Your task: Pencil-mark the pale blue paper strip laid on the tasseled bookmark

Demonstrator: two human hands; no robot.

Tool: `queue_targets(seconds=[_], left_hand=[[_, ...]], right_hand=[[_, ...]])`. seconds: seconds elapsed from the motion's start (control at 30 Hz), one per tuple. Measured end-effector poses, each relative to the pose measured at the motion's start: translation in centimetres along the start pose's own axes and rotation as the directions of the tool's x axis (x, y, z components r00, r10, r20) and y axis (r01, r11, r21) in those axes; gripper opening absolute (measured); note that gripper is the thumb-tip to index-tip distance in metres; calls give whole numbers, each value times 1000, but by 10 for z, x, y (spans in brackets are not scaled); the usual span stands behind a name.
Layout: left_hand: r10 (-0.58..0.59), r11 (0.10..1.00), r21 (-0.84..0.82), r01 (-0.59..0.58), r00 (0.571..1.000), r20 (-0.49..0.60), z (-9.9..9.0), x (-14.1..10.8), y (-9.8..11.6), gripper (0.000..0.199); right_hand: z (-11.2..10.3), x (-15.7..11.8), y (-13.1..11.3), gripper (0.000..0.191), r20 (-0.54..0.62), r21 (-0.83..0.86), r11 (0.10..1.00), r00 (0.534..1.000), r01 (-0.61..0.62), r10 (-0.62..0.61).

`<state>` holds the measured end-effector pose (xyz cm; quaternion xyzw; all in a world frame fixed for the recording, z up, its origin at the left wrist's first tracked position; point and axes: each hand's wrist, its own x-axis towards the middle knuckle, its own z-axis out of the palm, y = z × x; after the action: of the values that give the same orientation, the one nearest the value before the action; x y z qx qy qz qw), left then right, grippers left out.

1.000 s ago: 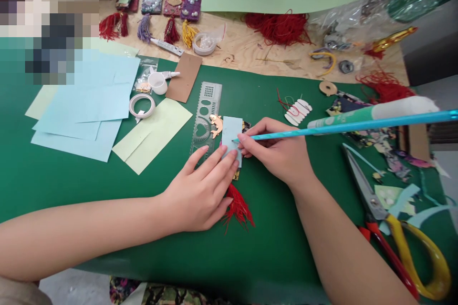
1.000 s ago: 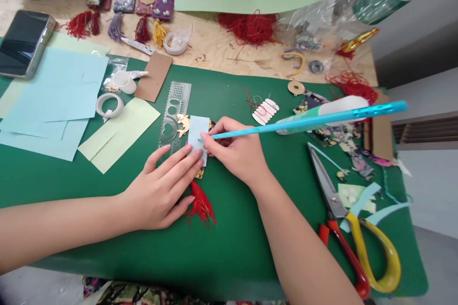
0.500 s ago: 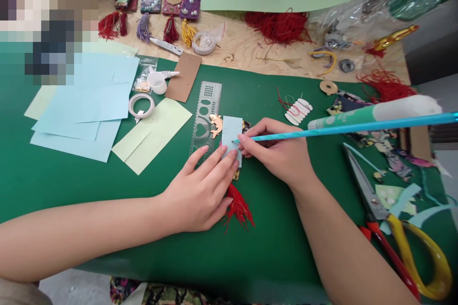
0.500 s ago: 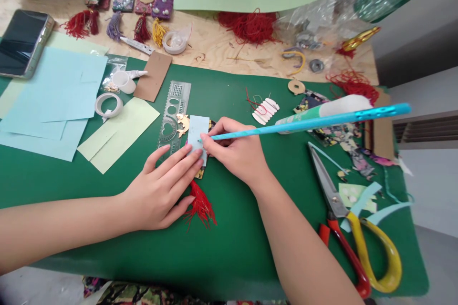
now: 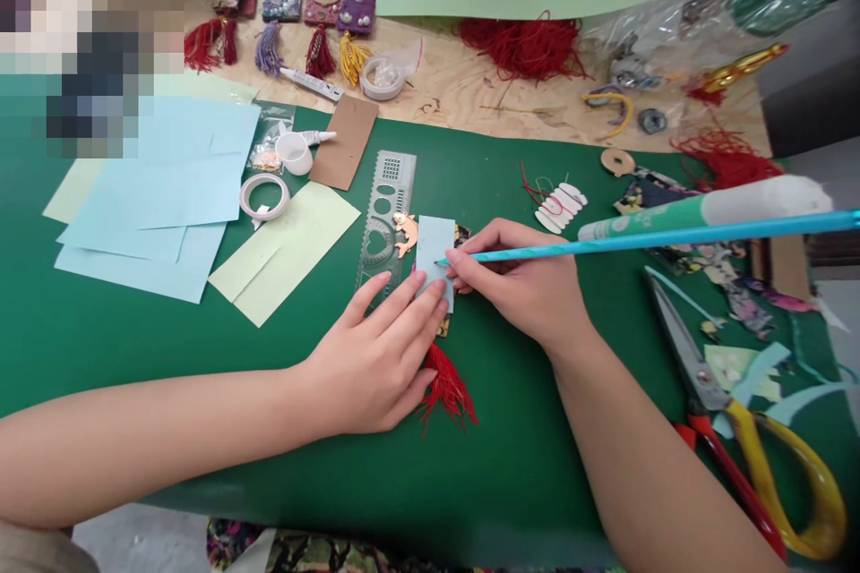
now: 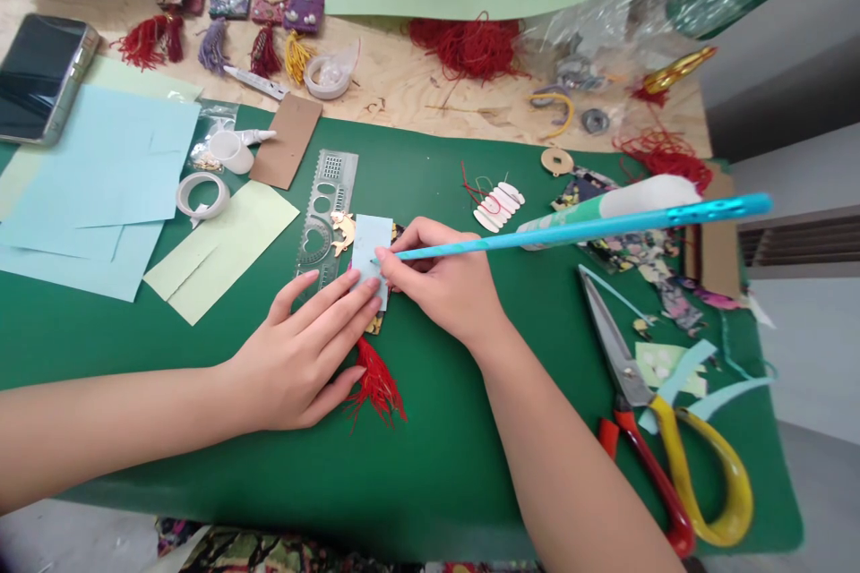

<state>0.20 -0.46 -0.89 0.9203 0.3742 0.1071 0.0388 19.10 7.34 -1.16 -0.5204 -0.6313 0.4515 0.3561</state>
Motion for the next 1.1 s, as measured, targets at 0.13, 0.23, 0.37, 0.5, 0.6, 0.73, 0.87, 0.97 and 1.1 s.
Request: queue_targets(seconds=[0.13, 0.23, 0.37, 0.5, 0.6, 0.73, 0.87, 0.97, 1.1], left_hand=[[-3, 1000, -3, 3, 1000, -5, 0, 0, 0, 53], [9, 1000, -1, -9, 1000, -8, 1, 0, -1, 53], [2, 1000, -6, -2, 1000, -12, 1, 0, -1, 53], [3, 1000, -19, -4, 1000, -26, 2, 0, 0, 52], [3, 1000, -17, -3, 1000, -19, 1, 0, 0, 52], [3, 1000, -11, -4, 1000, -24, 1, 0, 0, 52], [2, 1000, -13, -3, 1000, -19, 1, 0, 0, 52], [1, 1000, -12, -2, 1000, -14, 1, 0, 0, 52], [9, 1000, -7, -9, 1000, -15, 0, 0, -1, 52]], right_hand=[[-1, 0, -3, 20, 1, -54, 999, 1000, -1, 1], [-1, 0, -4, 20, 7, -70, 997, 1000, 17, -17], [0, 0, -1, 22, 2, -40, 999, 1000, 21, -21], [1, 0, 0, 25, -25, 14, 1000, 999, -26, 26], [1, 0, 1, 24, -10, -15, 1000, 1000, -4, 3], [0, -1, 1, 21, -7, -25, 1000, 1000, 17, -18], [1, -1, 1, 21, -23, 12, 1000, 1000, 2, -1], [1, -1, 1, 21, -13, -20, 1000, 1000, 19, -20], [0, 0, -1, 21, -8, -18, 1000, 1000, 6, -7]])
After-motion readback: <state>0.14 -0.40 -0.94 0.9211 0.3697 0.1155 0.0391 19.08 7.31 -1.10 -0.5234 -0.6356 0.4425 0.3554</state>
